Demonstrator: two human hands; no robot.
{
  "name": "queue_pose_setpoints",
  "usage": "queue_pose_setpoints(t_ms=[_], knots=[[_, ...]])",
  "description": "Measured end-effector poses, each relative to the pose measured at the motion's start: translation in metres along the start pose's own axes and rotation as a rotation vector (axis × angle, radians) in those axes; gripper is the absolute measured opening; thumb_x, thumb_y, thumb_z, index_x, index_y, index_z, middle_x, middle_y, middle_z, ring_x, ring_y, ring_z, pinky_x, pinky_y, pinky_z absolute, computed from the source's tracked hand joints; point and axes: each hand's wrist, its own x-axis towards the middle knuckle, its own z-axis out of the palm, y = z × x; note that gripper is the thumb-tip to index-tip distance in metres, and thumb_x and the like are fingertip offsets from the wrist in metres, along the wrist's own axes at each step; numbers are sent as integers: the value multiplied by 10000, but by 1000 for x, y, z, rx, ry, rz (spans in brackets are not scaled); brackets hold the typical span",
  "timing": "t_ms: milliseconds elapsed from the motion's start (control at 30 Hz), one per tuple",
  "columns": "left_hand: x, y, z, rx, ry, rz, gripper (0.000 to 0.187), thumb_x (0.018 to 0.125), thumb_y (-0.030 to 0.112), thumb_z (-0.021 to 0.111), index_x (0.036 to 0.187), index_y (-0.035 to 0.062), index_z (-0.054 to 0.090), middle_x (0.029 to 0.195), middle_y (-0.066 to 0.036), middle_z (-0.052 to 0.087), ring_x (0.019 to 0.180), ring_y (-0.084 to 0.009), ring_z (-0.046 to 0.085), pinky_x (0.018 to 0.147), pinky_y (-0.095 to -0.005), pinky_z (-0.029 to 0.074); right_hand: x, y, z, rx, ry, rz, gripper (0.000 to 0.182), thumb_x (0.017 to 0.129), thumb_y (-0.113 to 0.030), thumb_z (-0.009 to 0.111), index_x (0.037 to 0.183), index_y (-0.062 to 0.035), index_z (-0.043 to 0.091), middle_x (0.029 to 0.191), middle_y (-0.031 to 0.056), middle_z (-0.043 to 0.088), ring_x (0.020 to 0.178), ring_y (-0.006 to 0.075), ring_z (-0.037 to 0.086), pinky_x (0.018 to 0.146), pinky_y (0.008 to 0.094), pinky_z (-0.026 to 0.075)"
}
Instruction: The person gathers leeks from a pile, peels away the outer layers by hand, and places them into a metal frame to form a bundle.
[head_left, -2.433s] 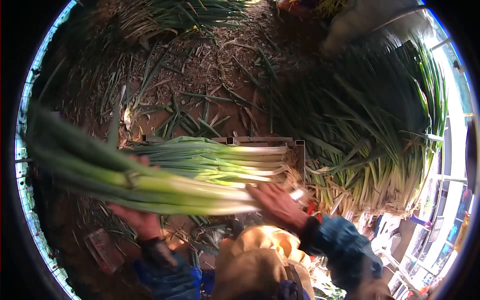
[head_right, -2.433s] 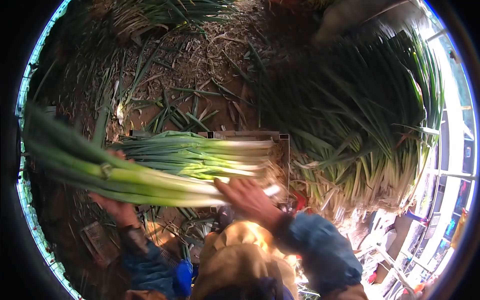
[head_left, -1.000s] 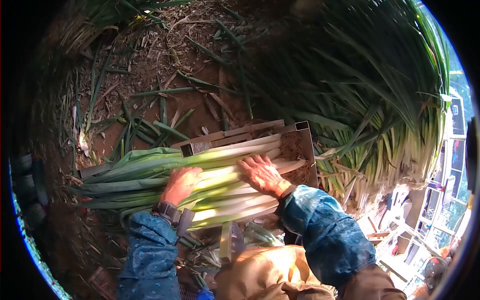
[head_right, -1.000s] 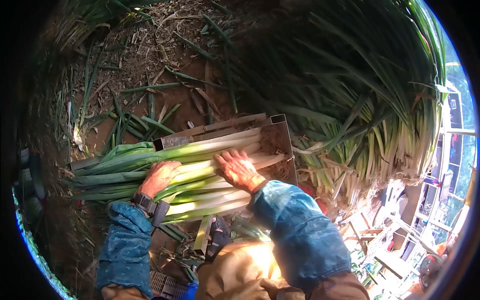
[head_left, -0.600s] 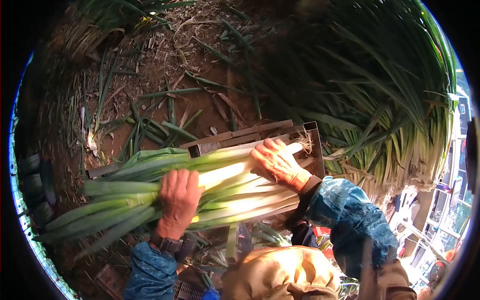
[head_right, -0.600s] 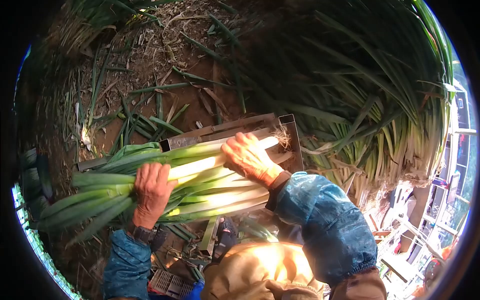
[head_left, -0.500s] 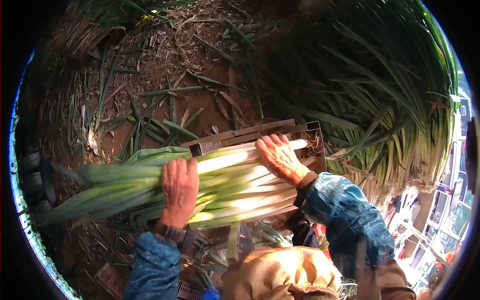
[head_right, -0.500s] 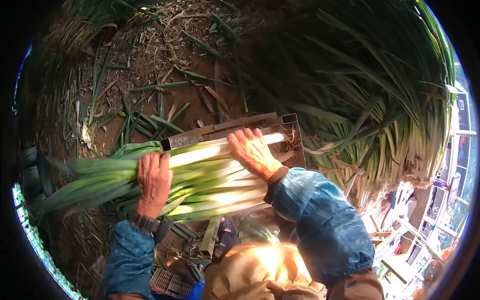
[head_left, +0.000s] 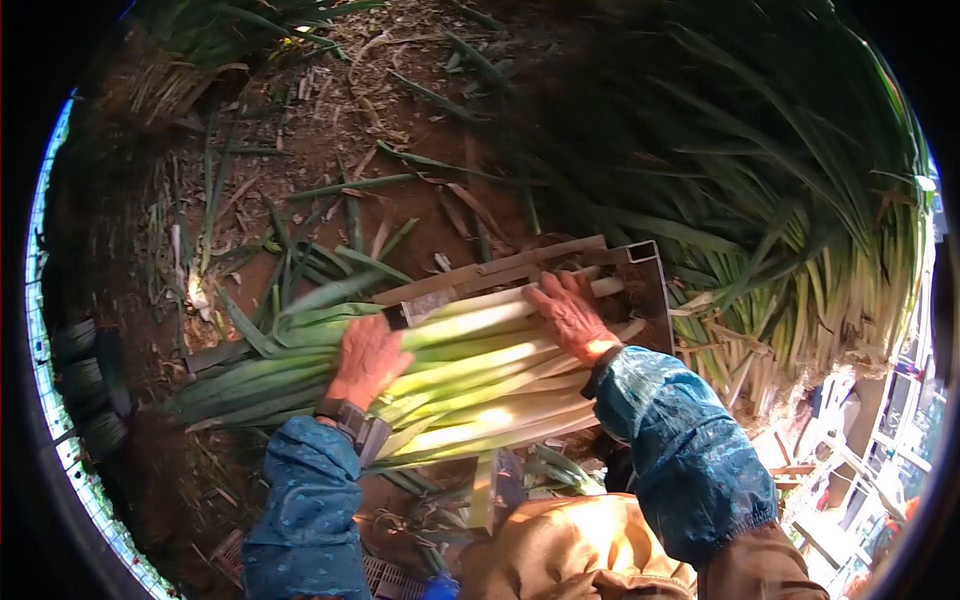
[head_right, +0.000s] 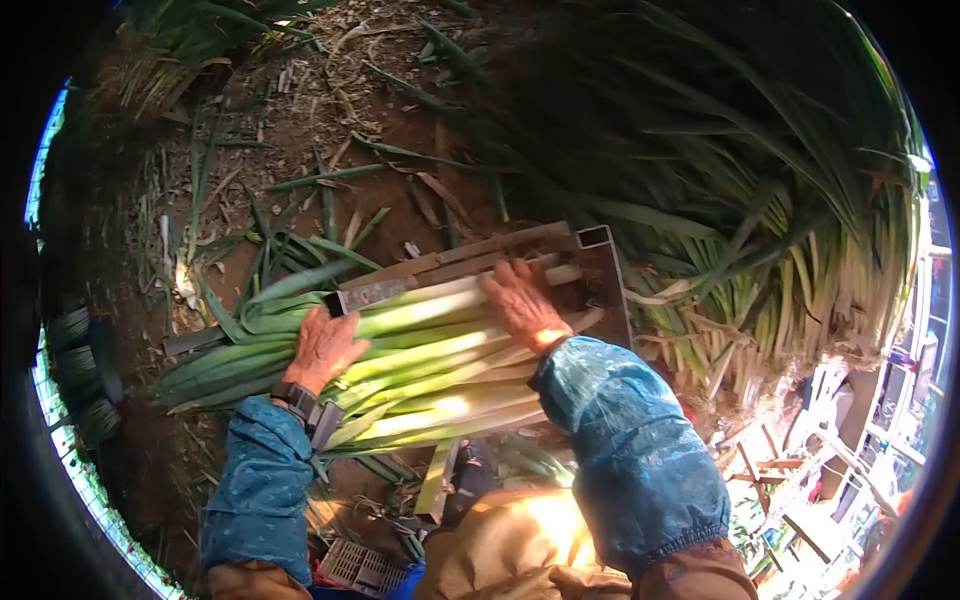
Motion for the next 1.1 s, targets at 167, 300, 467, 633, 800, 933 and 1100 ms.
queue_pose_setpoints(t_ms=[167,300,467,633,800,933,1100], knots=[[-14,-69,-53,-149,-346,-546,566,873,565,473,1058,55,633,1030,-160,634,1021,-345,577,878,-444,426,7,4,5,24,-34,24,409,769,-162,563,1178,-162,560,1153,117,521,1081,314,466,925,466,313],[-66,-122,-47,-626,114,-998,458,888,386,554,1139,4,553,980,-195,623,893,-314,645,744,-407,522,11,1,8,-3,-2,8,435,780,-162,571,1214,-164,538,1153,111,519,1076,304,464,915,465,307],[-153,-158,4,-1433,721,-1160,357,892,162,551,1169,-48,473,1067,-164,546,898,-323,637,728,-378,554,3,9,20,-25,-4,41,486,751,-113,557,1233,-173,529,1139,95,518,1061,298,458,873,459,323],[-263,-191,33,-1201,562,-971,483,912,237,554,1218,-106,406,1198,-201,503,1096,-311,566,884,-364,518,1,5,17,27,52,51,463,786,-137,544,1247,-182,526,1120,84,530,1065,300,470,887,477,326],[-268,-204,-56,-1304,804,-1491,685,873,385,614,1336,-43,347,1259,-158,505,1105,-263,562,931,-400,454,4,-1,7,32,-38,103,491,790,-115,538,1273,-196,507,1150,83,514,1072,296,475,882,459,349],[-313,-257,-121,-673,816,-1487,508,888,282,602,1253,-45,466,1237,-146,531,1082,-269,543,925,-385,424,7,2,-1,-25,-103,173,560,771,-90,587,1305,-213,474,1206,93,484,1095,300,455,880,449,355],[-165,-65,-118,-379,542,-893,616,798,174,650,1318,-47,405,1372,-202,415,1233,-322,422,1059,-425,305,2,1,18,-1,101,106,523,755,-117,581,1271,-164,508,1185,121,495,1080,307,456,868,460,365]])
